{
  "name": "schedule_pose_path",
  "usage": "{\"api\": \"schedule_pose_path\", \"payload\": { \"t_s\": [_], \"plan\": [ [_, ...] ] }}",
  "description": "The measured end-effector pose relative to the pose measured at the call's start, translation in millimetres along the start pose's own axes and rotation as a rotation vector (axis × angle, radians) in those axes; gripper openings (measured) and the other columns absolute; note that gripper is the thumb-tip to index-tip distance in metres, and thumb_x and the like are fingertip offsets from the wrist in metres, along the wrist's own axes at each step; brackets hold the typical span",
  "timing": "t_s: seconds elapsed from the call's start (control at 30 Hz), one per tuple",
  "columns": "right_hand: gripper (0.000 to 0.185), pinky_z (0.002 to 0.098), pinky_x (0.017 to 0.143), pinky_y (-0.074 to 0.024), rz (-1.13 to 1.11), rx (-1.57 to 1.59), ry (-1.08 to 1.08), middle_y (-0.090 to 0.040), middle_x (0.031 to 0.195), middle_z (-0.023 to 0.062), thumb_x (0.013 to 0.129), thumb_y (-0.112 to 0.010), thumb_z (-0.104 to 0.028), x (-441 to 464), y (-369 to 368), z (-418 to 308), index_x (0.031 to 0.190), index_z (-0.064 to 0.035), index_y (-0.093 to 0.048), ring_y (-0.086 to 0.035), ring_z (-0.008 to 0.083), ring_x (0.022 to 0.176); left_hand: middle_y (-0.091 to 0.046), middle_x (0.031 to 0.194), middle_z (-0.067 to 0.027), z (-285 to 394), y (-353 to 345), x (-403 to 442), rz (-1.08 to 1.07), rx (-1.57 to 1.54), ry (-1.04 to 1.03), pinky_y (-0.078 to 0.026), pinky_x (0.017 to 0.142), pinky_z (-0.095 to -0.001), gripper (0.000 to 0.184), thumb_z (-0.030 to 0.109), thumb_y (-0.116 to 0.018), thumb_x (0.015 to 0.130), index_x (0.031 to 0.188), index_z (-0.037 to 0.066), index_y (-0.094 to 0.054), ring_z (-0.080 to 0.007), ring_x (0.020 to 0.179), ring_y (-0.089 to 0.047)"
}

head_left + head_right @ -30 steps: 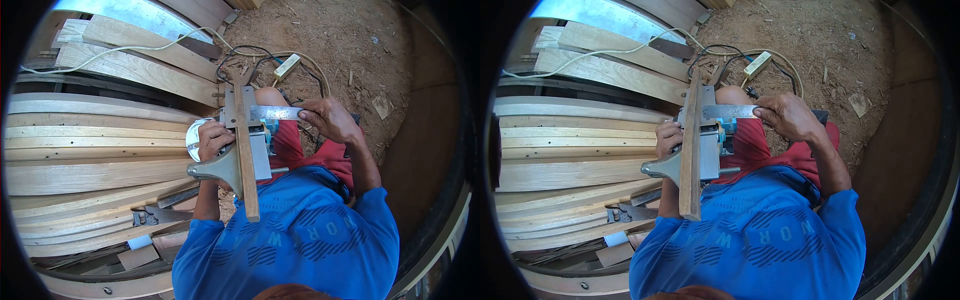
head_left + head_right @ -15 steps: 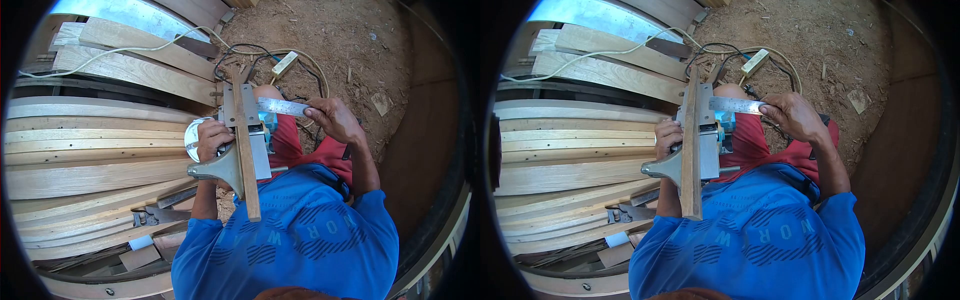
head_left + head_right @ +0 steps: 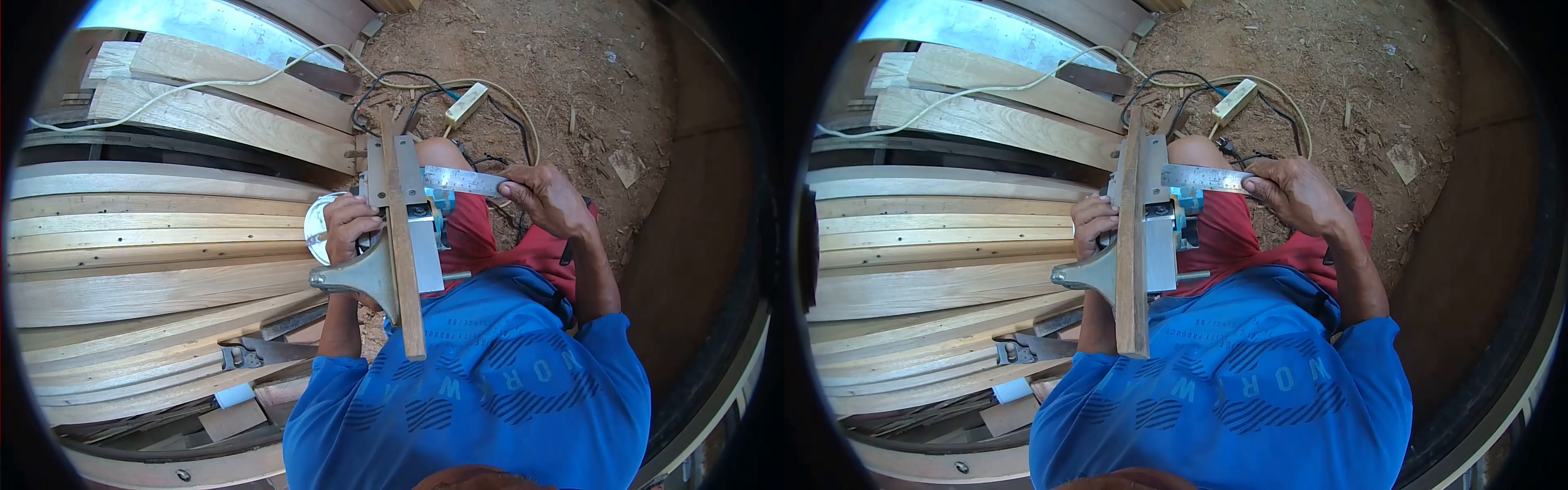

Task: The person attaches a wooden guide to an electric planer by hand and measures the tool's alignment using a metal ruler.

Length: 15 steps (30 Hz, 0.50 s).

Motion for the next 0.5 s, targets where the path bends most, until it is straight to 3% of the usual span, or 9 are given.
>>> {"api": "schedule_pose_path", "payload": {
  "t_s": [0.23,0.4,0.5],
  "plan": [
    [0.028,0.0498,0.069,-0.0472,0.032,-0.02,0.082,-0.063,0.076,0.0194,0.105,-0.062,-0.029,-3.0,-2.8,4.2,0.104,-0.0023,-0.071,-0.063,0.0421,0.073,-0.064,0.113,-0.0123,-7.6,5.1,-8.7,-0.063,0.126,-0.003,-0.048,0.107,-0.0547,0.039,0.031,-0.082,0.077,0.108,0.01,-0.072,-0.0348,0.115,-0.062],
    [0.029,0.0524,0.071,-0.0484,0.004,-0.142,0.076,-0.067,0.082,0.0215,0.104,-0.063,-0.032,-1.4,-2.3,-1.2,0.105,-0.0047,-0.073,-0.067,0.044,0.08,-0.064,0.112,-0.0133,-4.2,5.0,1.3,-0.077,0.095,0.023,-0.049,0.108,-0.0541,0.032,0.022,-0.079,0.079,0.107,0.008,-0.075,-0.0338,0.115,-0.063],
    [0.028,0.0538,0.072,-0.049,0.052,-0.149,0.084,-0.069,0.085,0.0213,0.104,-0.063,-0.032,3.5,-7.2,0.4,0.107,-0.0069,-0.074,-0.068,0.0443,0.083,-0.064,0.111,-0.0135,-15.1,4.1,-0.8,-0.095,0.122,0.075,-0.048,0.11,-0.0538,0.035,0.027,-0.078,0.08,0.107,0.006,-0.075,-0.0337,0.114,-0.063]
  ]
}}
Point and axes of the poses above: each hand's wrist, its own x-axis towards the middle knuckle, its own y-axis out of the back of the hand, z = x × y, the point moved 3 cm from there along x, towards the middle knuckle
